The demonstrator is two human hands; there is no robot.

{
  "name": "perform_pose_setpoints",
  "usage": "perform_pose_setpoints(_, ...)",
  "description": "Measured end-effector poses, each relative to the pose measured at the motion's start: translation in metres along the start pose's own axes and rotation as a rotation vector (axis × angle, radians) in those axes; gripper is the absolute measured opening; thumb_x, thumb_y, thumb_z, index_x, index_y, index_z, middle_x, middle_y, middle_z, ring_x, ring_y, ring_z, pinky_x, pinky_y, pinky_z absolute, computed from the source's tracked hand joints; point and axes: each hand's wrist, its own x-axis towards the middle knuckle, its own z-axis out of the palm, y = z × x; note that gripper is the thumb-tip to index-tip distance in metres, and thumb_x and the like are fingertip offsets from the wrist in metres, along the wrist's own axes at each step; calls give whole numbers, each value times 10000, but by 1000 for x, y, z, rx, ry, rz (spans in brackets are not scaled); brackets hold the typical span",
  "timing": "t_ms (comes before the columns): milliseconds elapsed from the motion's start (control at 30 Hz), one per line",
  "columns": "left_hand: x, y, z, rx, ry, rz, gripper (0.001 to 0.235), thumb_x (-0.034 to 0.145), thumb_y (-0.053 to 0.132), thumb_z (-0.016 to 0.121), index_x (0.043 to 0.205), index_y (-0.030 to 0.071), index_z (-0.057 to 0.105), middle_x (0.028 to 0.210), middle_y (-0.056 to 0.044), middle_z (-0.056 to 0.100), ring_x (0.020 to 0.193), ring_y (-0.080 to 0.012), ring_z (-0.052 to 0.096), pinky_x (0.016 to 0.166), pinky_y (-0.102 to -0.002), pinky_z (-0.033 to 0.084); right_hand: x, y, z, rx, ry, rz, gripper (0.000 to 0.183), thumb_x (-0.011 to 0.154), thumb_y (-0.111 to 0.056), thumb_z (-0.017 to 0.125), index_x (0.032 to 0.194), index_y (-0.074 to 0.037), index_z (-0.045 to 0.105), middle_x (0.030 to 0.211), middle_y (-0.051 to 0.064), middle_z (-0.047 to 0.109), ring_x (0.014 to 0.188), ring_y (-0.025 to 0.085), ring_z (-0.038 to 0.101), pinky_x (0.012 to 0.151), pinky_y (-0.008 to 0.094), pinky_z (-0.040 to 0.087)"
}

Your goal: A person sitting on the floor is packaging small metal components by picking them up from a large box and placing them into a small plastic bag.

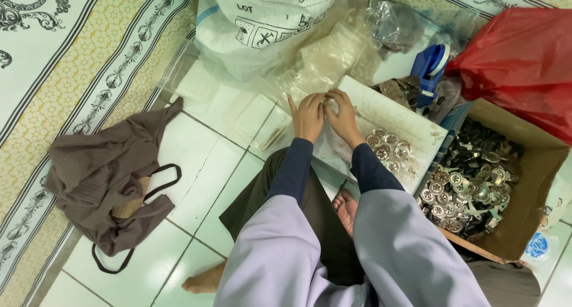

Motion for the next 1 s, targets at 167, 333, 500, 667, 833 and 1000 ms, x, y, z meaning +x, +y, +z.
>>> perform_pose_setpoints(167, -6, 42, -12, -297, 208, 75, 338, 1021, 142, 593, 1351, 214, 609, 1263, 3, 672, 1154, -201, 671, 1075, -440, 475, -25, -27, -35, 287, 125, -13, 447, 1078, -272, 500, 1389, 39, 584, 1531, 356, 303, 1434, 575, 286, 1163, 662, 298)
perform_pose_setpoints(333, -19, 84, -15, -685, 105, 47, 501, 1058, 166, 573, 1530, 160, 406, 1398, -99, 572, 1130, -294, 667, 850, -355, 625, -65, -23, -36, 637, 149, 17, 524, 1074, -286, 405, 1454, 60, 508, 1488, 353, 422, 1412, 476, 391, 1168, 589, 305)
perform_pose_setpoints(500, -45, 121, -26, -934, -24, 49, 572, 1015, 199, 636, 1518, 86, 387, 1478, -174, 515, 1159, -287, 663, 879, -354, 631, -89, -1, -62, 1195, 281, 212, 419, 1011, -287, 563, 1332, -18, 570, 1303, 188, 595, 1220, 317, 590, 1083, 493, 419)
perform_pose_setpoints(667, -52, 143, -34, -991, -39, 121, 613, 999, 215, 620, 1535, 65, 364, 1509, -190, 482, 1215, -303, 628, 931, -373, 584, -105, 6, -100, 1066, 325, 266, 298, 991, -189, 653, 1246, -34, 649, 1101, 116, 701, 1019, 201, 691, 912, 372, 552)
perform_pose_setpoints(833, -45, 133, -31, -616, 148, 285, 820, 806, 317, 703, 1560, 194, 405, 1547, -27, 487, 1382, -277, 492, 1150, -477, 353, -120, 44, -125, 1125, 220, 286, 234, 935, -95, 668, 1147, 2, 663, 948, 151, 716, 853, 216, 729, 775, 358, 598)
perform_pose_setpoints(1000, -48, 97, 3, -846, -322, 290, 262, 865, 416, 692, 998, 191, 670, 1015, 18, 719, 1128, -240, 664, 1218, -588, 1, -131, 27, -158, 973, 117, 213, 230, 911, -95, 673, 1107, 26, 687, 892, 126, 684, 796, 170, 688, 761, 332, 575)
